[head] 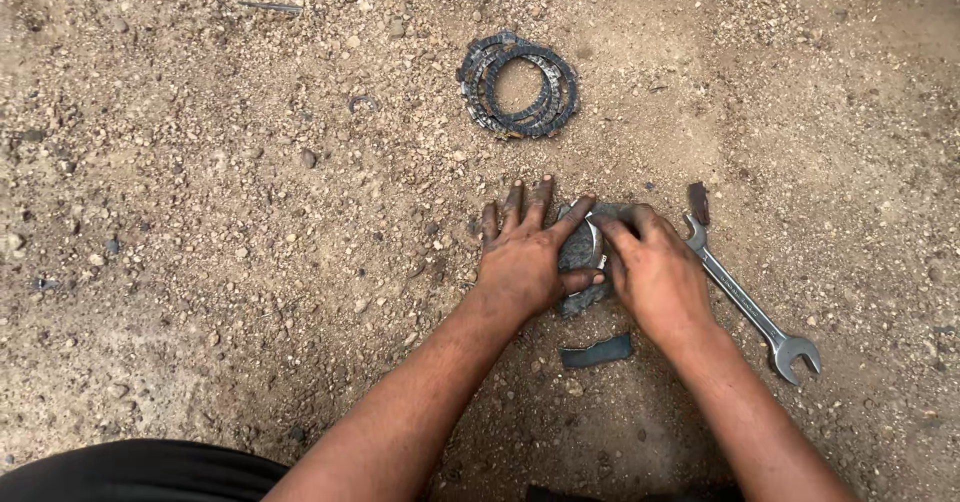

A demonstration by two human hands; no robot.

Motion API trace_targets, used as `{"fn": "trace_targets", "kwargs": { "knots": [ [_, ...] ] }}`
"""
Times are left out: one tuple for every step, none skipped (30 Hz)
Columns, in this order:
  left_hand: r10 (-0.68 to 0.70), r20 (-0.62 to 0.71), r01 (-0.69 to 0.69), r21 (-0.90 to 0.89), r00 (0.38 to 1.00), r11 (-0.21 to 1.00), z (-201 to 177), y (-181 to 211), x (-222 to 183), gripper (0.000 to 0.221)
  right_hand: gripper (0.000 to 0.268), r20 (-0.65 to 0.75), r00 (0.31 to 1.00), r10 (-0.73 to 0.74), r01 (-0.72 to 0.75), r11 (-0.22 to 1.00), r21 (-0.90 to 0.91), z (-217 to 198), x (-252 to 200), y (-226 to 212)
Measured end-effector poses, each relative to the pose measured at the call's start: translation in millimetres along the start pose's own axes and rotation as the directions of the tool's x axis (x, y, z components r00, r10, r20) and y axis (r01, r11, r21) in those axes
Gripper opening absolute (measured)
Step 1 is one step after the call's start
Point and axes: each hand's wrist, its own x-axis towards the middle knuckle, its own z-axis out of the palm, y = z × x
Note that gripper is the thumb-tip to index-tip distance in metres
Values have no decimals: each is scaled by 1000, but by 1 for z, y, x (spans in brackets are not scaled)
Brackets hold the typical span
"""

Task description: The person cleans grease and debris from metal clutch components and handles them by hand while sitting on the ground, using a wrench to manipulate parts.

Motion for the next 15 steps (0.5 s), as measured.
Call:
{"fn": "trace_targets", "kwargs": {
  "knots": [
    [8, 9, -8, 7, 1000, 1000, -1, -1, 1, 101, 41, 54, 999, 8, -8, 1000, 3, -1, 4, 1],
    [38, 40, -39, 22, 998, 999, -2, -2, 3, 101, 40, 114, 993, 21, -21, 1000, 1, -3, 6, 6],
    [69, 71, -71, 36, 995, 997, -5, -5, 6, 101, 40, 174, 984, 34, -34, 999, -1, -3, 6, 10],
    [100, 98, -105, 49, 990, 993, -8, -6, 10, 101, 43, 203, 979, 23, -13, 999, -48, -2, 5, 13],
    [129, 120, -140, 92, 984, 986, -11, -6, 14, 101, 46, 232, 973, 13, 9, 995, -95, -1, 4, 17],
    [151, 143, -171, 139, 978, 975, -14, -7, 18, 100, 50, 260, 966, 2, 34, 990, -135, 2, 5, 18],
    [171, 166, -202, 185, 971, 962, -17, -7, 19, 100, 54, 253, 967, -38, 81, 983, -164, 4, 4, 19],
    [207, 167, -238, 198, 964, 951, -17, -6, 19, 99, 58, 249, 966, -75, 126, 972, -197, 2, 0, 23],
    [242, 169, -274, 211, 956, 938, -17, -4, 19, 97, 63, 246, 963, -111, 169, 958, -230, 0, -5, 26],
    [279, 168, -312, 227, 946, 922, -18, -2, 21, 97, 61, 309, 950, -41, 112, 970, -216, -3, -10, 27],
    [311, 117, -330, 229, 943, 916, -19, 1, 21, 103, 60, 371, 928, 28, 53, 977, -206, -7, -17, 27],
    [338, 70, -345, 230, 939, 910, -18, 3, 20, 110, 58, 435, 896, 92, -5, 981, -196, -11, -24, 26],
    [364, 22, -359, 231, 931, 904, -16, 5, 18, 116, 63, 413, 906, 90, -32, 989, -145, -14, -31, 25],
    [320, 22, -315, 247, 947, 916, -16, 5, 16, 110, 69, 387, 918, 89, -59, 994, -90, -16, -36, 25],
    [276, 21, -271, 264, 961, 926, -15, 3, 14, 104, 74, 362, 928, 90, -83, 996, -33, -17, -40, 26]
  ]
}}
